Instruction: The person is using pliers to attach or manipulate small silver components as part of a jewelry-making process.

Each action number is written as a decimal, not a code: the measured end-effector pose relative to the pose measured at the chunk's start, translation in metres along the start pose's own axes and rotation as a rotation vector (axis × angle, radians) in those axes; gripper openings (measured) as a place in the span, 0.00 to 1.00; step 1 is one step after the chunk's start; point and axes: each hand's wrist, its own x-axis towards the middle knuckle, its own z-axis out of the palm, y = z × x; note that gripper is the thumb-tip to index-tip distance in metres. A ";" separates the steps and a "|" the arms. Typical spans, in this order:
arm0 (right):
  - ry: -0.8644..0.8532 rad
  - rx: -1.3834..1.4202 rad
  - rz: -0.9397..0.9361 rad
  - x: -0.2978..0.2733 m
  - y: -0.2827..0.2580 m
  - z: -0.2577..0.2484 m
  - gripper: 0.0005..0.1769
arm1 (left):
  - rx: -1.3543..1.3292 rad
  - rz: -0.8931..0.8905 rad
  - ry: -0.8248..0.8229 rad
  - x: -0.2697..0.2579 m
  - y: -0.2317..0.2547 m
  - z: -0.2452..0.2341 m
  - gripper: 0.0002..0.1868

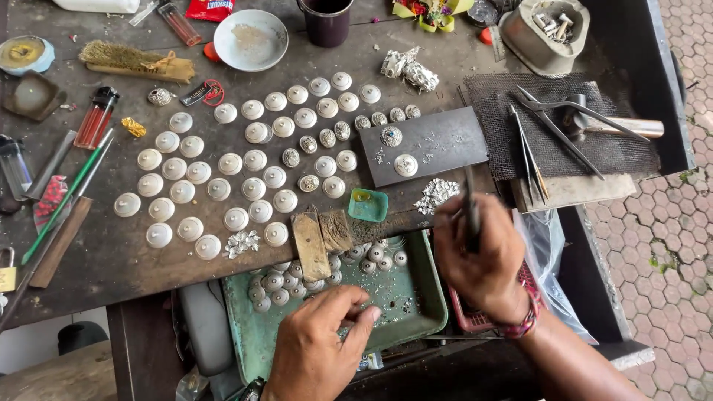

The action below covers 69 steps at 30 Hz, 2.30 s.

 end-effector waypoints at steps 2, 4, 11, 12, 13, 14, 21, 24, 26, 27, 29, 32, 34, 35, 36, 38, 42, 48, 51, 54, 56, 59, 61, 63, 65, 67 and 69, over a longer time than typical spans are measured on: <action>0.054 0.020 -0.003 0.007 0.008 0.000 0.04 | 0.147 0.061 0.005 -0.002 -0.004 0.003 0.06; 0.051 0.005 0.066 0.006 0.010 0.001 0.04 | 0.119 0.073 0.009 -0.001 -0.001 0.002 0.05; 0.093 -0.003 0.010 0.007 0.012 0.002 0.12 | 0.049 0.200 0.086 0.002 0.011 -0.003 0.04; 0.083 0.025 0.004 0.003 0.011 0.000 0.12 | 0.065 0.179 0.100 0.004 0.015 -0.005 0.04; 0.056 -0.081 0.083 -0.001 0.010 -0.002 0.05 | 0.026 0.233 0.105 0.006 0.017 -0.008 0.03; 0.021 -0.168 0.155 -0.004 0.009 -0.001 0.09 | -0.001 0.274 0.118 0.006 0.019 -0.013 0.02; -0.018 0.277 0.404 -0.023 -0.028 0.005 0.04 | 0.042 0.339 0.236 0.003 0.017 -0.040 0.03; -0.012 0.442 0.332 -0.028 -0.039 0.010 0.18 | 0.061 0.337 0.305 0.006 0.005 -0.048 0.03; -0.005 0.455 0.426 -0.021 -0.059 0.010 0.22 | 0.096 0.337 0.402 0.010 -0.007 -0.056 0.06; -0.009 0.463 0.426 -0.023 -0.057 0.011 0.22 | 0.103 0.333 0.404 0.011 -0.011 -0.061 0.06; -0.049 0.492 0.493 -0.028 -0.055 0.014 0.19 | 0.150 0.252 0.525 0.015 -0.017 -0.074 0.09; -0.076 0.465 0.624 -0.033 -0.060 0.014 0.04 | 0.278 0.156 0.551 0.017 -0.018 -0.093 0.10; -0.058 0.398 0.722 -0.036 -0.064 0.018 0.09 | 0.317 0.118 0.550 0.019 -0.018 -0.100 0.09; -0.037 0.324 0.815 -0.038 -0.067 0.021 0.14 | 0.351 0.083 0.551 0.019 -0.018 -0.103 0.09; -0.042 0.331 0.817 -0.043 -0.055 0.019 0.14 | 0.359 0.078 0.550 0.019 -0.020 -0.104 0.09; -0.282 0.118 0.901 -0.052 -0.031 0.015 0.05 | 0.409 0.016 0.515 0.018 -0.024 -0.106 0.10; -0.170 0.224 0.940 -0.068 -0.030 0.026 0.11 | 0.499 0.013 0.465 0.016 -0.026 -0.105 0.11; -0.149 0.263 0.816 -0.086 -0.012 0.028 0.14 | 0.560 0.010 0.411 0.016 -0.023 -0.101 0.11; -0.208 0.201 0.789 -0.080 -0.018 0.025 0.09 | 0.580 0.006 0.396 0.016 -0.022 -0.101 0.10; -0.209 0.199 0.892 -0.065 -0.033 0.022 0.08 | 0.603 -0.002 0.385 0.015 -0.021 -0.101 0.11; -0.245 0.135 0.916 -0.059 -0.037 0.021 0.09 | 0.563 0.014 0.374 0.015 -0.019 -0.102 0.12; -0.243 0.132 0.921 -0.057 -0.038 0.019 0.08 | 0.596 0.001 0.383 0.015 -0.017 -0.102 0.11; -0.240 0.109 0.906 -0.055 -0.041 0.018 0.07 | 0.631 0.015 0.361 0.014 -0.016 -0.102 0.11; -0.235 0.086 0.891 -0.052 -0.047 0.017 0.07 | 0.667 0.030 0.340 0.013 -0.016 -0.100 0.11; -0.175 0.231 0.854 -0.047 -0.057 0.015 0.05 | 0.763 0.077 0.317 0.011 -0.017 -0.099 0.11; -0.145 0.281 0.846 -0.047 -0.057 0.017 0.05 | 0.772 0.101 0.311 0.012 -0.018 -0.098 0.08; -0.117 0.331 0.836 -0.047 -0.054 0.017 0.05 | 0.780 0.123 0.306 0.011 -0.017 -0.097 0.05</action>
